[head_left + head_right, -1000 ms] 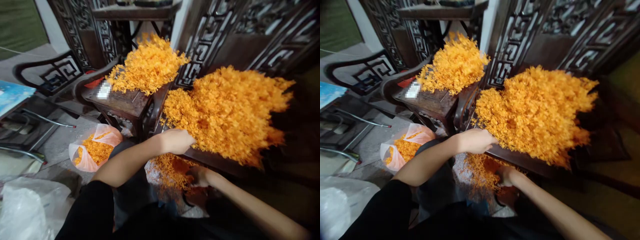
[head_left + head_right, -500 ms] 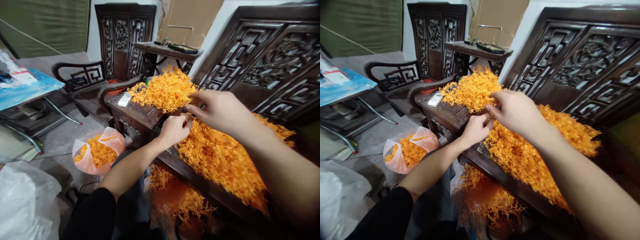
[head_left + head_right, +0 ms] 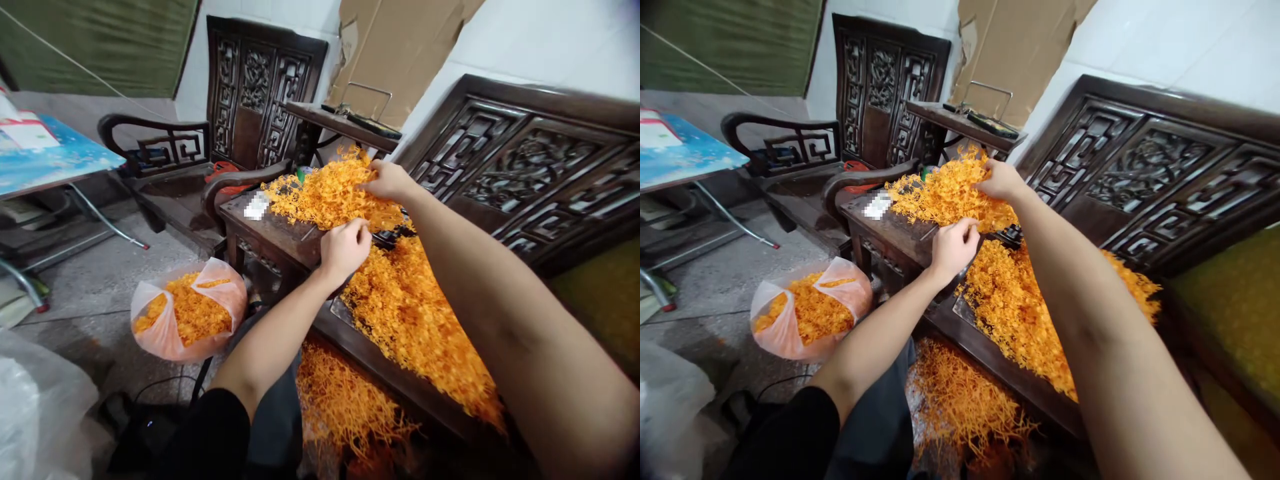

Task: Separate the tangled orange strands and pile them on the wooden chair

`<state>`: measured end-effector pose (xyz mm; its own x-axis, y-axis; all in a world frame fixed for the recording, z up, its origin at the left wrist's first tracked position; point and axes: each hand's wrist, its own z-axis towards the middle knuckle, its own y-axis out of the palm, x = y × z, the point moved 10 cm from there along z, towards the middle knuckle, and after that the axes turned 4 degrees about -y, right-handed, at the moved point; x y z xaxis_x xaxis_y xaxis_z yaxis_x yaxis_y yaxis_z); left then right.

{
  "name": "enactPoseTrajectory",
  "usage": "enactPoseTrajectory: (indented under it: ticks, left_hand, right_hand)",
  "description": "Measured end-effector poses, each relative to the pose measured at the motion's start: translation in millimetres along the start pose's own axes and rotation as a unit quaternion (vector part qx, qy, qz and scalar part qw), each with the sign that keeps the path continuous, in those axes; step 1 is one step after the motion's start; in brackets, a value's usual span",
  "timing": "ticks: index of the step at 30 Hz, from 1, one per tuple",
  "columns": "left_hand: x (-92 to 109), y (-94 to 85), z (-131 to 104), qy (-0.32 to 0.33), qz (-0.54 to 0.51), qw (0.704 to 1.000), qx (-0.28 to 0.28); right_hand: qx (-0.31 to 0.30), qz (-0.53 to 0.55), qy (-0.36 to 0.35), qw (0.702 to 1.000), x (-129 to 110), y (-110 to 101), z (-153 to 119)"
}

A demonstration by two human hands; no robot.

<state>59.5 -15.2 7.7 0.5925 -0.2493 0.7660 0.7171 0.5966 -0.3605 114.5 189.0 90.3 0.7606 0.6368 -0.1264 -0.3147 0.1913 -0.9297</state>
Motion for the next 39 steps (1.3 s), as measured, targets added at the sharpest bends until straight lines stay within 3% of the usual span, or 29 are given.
enactPoseTrajectory:
  ticks: [3, 5, 9, 12, 14, 17, 21, 24, 28, 30, 33, 36, 39]
  left_hand:
    - [-4.9, -14.1, 10.7, 0.015, -0.02, 0.997, 0.073]
    - [-6.4, -22.1, 15.8, 0.034, -0.034, 0.992, 0.114]
    - [-18.7, -29.4, 22.8, 0.015, -0.034, 0.987, 0.156]
    - [-28.9, -28.9, 25.9, -0.019, -0.029, 0.987, 0.154]
    - [-29.6, -31.9, 26.4, -0.017, -0.016, 0.986, 0.165]
    - [-25.7, -35.4, 27.4, 0.012, 0.016, 0.985, 0.174]
    - [-26.2, -24.8, 32.4, 0.033, 0.029, 0.993, 0.114]
    - [-34.1, -32.1, 35.7, -0.003, 0.016, 0.992, 0.126]
    - [-42.2, -62.9, 39.6, -0.047, -0.022, 0.979, 0.197]
    - [-48.6, -72.0, 42.2, -0.066, -0.03, 0.979, 0.188]
    - [-66.1, -76.6, 41.4, -0.122, 0.014, 0.983, 0.134]
    - [-81.4, -76.4, 35.6, -0.166, 0.092, 0.98, 0.067]
    - [-88.3, -79.5, 29.7, -0.185, 0.139, 0.972, 0.039]
  right_hand:
    - [0.049, 0.015, 0.094, 0.994, 13.0, -18.9, -16.3]
    - [0.075, 0.017, 0.117, 0.99, 14.5, -29.7, -24.7]
    - [0.107, -0.021, 0.121, 0.987, 10.7, -48.7, -36.7]
    - [0.114, -0.06, 0.075, 0.989, -5.9, -51.2, -45.3]
    - [0.104, -0.082, 0.027, 0.991, -23.2, -41.1, -52.7]
    - [0.048, -0.124, -0.087, 0.987, -57.9, -8.9, -66.2]
    - [-0.005, -0.116, -0.218, 0.969, -98.3, 16.9, -94.6]
    - [-0.038, -0.088, -0.239, 0.966, -115.7, 18.9, -116.7]
    - [-0.078, -0.113, -0.255, 0.957, -140.7, 32.1, -144.3]
    - [-0.089, -0.136, -0.276, 0.947, -156.9, 42.3, -156.6]
    - [-0.114, -0.161, -0.325, 0.925, -185.8, 48.6, -175.0]
    - [-0.116, -0.158, -0.296, 0.935, -199.6, 23.0, -175.0]
    - [0.005, -0.127, -0.189, 0.974, -185.0, -37.9, -144.1]
